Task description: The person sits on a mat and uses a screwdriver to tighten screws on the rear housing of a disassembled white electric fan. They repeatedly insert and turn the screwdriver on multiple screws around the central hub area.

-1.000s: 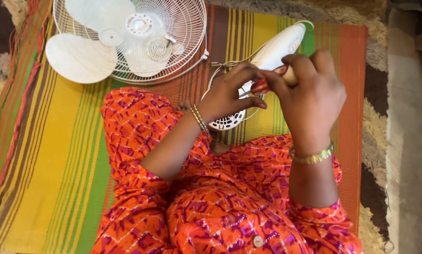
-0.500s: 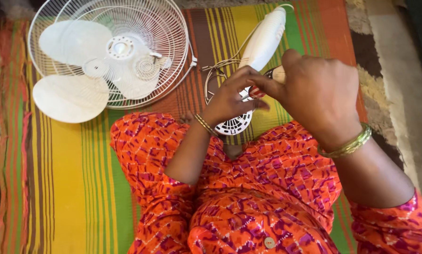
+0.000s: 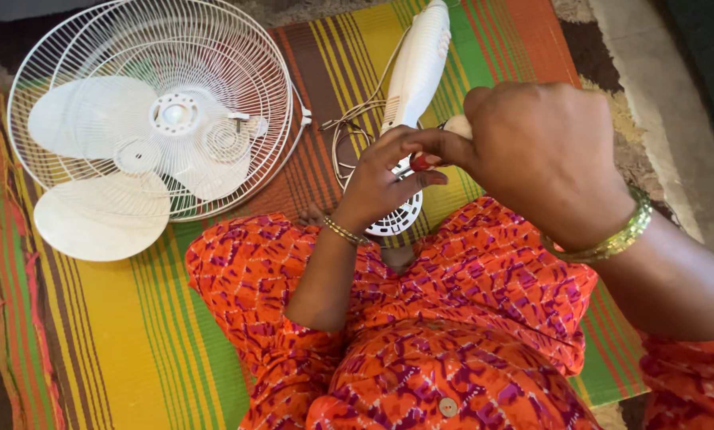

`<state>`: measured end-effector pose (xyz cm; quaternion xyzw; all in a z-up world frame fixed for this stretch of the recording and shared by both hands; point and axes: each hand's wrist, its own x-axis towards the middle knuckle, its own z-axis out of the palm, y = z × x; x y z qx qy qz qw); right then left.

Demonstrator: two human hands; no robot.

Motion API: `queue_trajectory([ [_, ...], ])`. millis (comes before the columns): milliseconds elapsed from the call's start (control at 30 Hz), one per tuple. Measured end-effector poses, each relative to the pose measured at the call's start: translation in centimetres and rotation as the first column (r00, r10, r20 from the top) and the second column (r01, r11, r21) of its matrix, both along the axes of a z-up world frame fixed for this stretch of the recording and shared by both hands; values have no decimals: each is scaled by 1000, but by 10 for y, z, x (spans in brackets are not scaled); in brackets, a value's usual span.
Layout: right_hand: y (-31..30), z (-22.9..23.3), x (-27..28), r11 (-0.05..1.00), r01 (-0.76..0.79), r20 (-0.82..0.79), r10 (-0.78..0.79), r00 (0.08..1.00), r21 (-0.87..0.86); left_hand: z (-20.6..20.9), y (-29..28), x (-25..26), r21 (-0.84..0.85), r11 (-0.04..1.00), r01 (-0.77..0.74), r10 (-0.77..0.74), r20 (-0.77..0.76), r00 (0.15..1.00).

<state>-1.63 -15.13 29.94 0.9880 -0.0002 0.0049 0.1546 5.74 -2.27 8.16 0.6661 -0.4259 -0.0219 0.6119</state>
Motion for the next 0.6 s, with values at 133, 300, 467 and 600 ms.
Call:
queue_trajectory([
  [133,-14,9,-20,886,-451,228,418,879,113,-7,-1,1,0,999,37,-37,-87,996],
  [300,-18,-3,-18,959,-278,144,269,952,48,-9,3,10,-36,990,140,-144,-217,965],
  [467,-23,-14,-4,1000,3,136,1,991,-28,7,32,19,59,992,107,-83,-319,944],
  [600,-26,-14,-15,940,-298,245,253,936,167,11,58,25,268,955,125,-82,-165,983],
])
